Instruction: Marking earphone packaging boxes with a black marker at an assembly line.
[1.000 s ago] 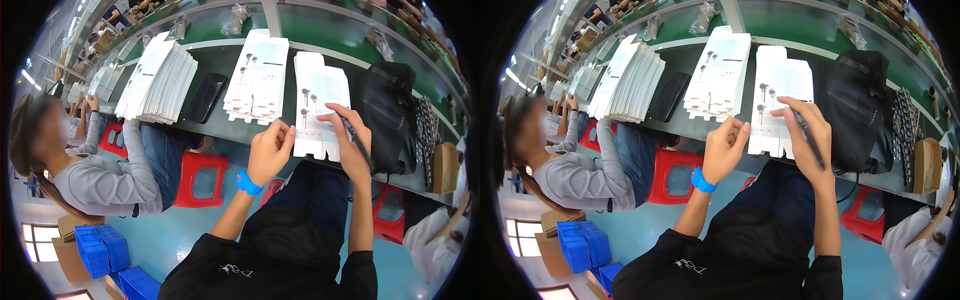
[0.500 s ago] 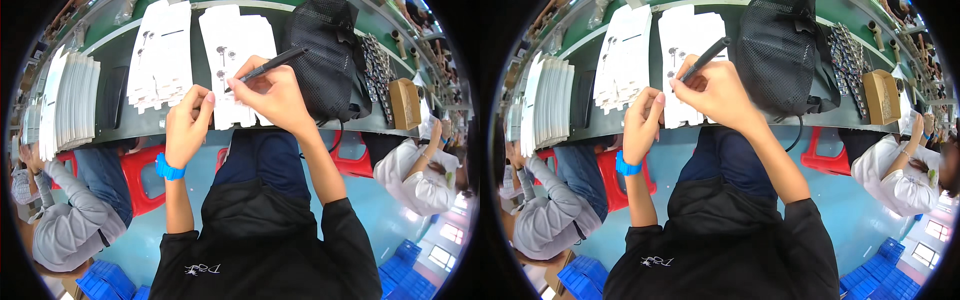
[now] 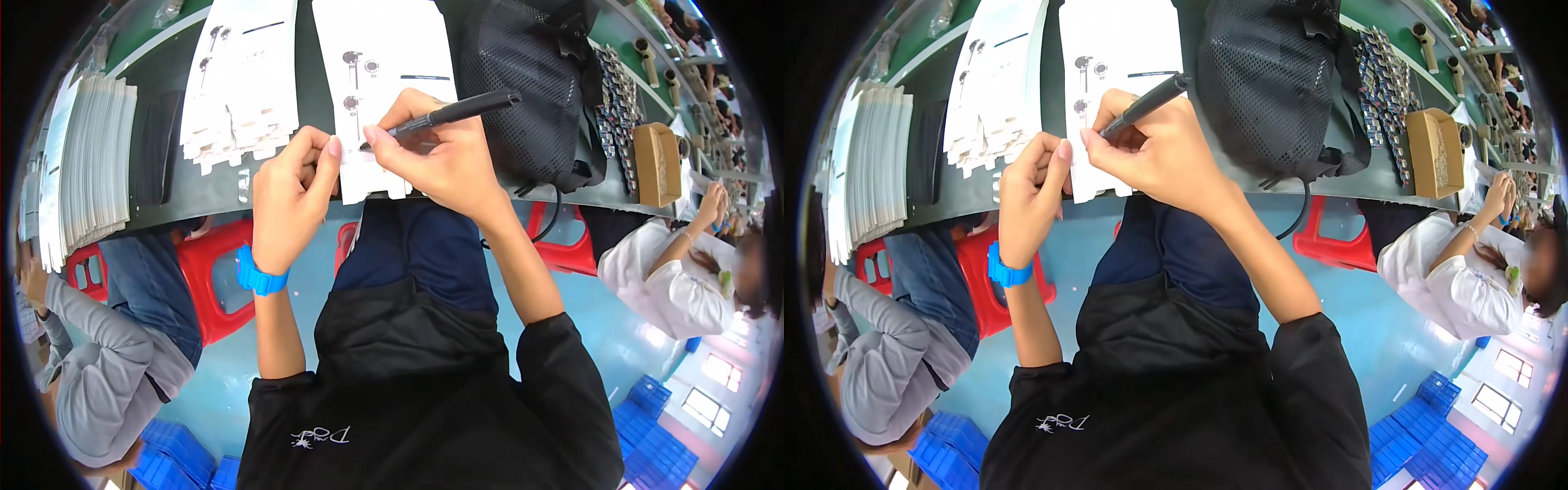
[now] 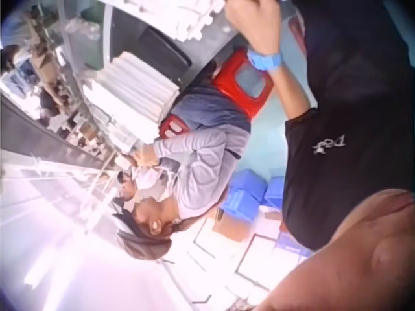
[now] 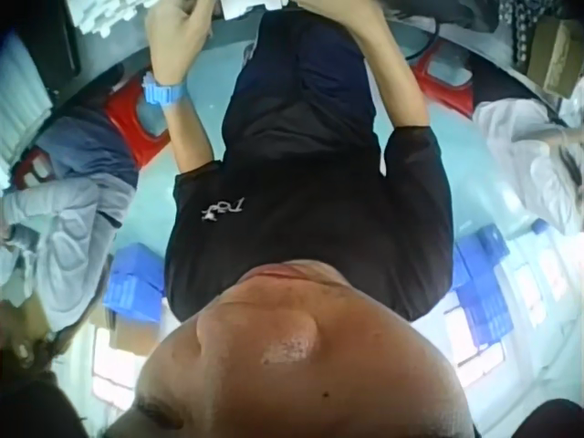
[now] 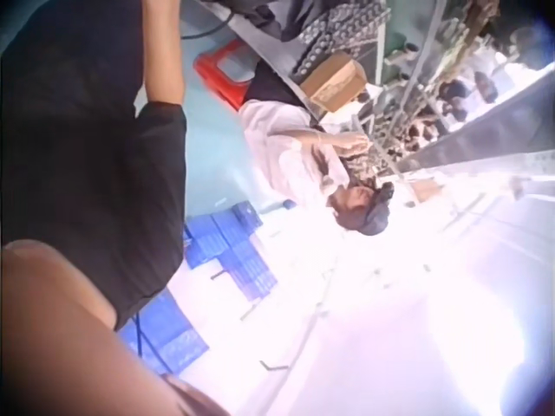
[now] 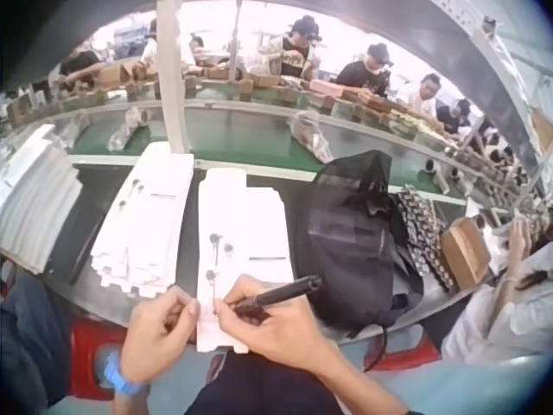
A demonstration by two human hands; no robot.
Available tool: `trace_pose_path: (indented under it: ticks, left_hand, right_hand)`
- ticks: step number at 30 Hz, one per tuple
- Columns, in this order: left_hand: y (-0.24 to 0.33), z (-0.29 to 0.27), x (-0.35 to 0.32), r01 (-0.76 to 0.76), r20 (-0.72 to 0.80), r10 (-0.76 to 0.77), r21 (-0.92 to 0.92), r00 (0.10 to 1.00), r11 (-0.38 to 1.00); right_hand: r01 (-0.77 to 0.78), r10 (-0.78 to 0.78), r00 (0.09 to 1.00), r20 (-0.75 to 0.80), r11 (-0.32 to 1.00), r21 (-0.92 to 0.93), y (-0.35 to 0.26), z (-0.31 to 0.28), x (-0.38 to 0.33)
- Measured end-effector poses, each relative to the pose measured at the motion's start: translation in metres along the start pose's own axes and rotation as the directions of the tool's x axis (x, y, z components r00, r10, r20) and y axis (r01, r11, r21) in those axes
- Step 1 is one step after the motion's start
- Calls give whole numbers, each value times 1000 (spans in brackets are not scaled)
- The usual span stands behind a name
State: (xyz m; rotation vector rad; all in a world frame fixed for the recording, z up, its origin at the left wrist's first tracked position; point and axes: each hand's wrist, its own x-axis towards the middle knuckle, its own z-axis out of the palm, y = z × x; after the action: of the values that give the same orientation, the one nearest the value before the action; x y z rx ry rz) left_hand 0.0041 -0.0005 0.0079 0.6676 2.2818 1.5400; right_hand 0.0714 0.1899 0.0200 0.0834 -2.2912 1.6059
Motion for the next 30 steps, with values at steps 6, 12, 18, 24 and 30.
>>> trace_pose_path:
  ticks: [6, 12, 18, 24, 30]
  left_hand:
    - [0, 0, 0, 5, -2, -5, 14, 1000, 1000]
    - [-3, 0, 0, -7, -4, 7, 13, 1000, 1000]
    - [-5, 1, -1, -14, -20, 15, 30, 1000, 999]
    - [-3, 2, -1, 14, -1, -14, 27, 1000, 1000]
    - [-2, -2, -3, 9, -21, -8, 43, 1000, 999]
  right_hand:
    - [52, -52, 999, -10, 999, -4, 2, 2, 0]
    - [23, -23, 1000, 13, 1000, 3, 1, 1, -1]
    - [35, -35, 999, 4, 999, -1, 3, 3, -1]
    - [40, -40, 999, -2, 999, -13, 5, 2, -2]
    - [65, -65, 998, -13, 998, -25, 4, 6, 0]
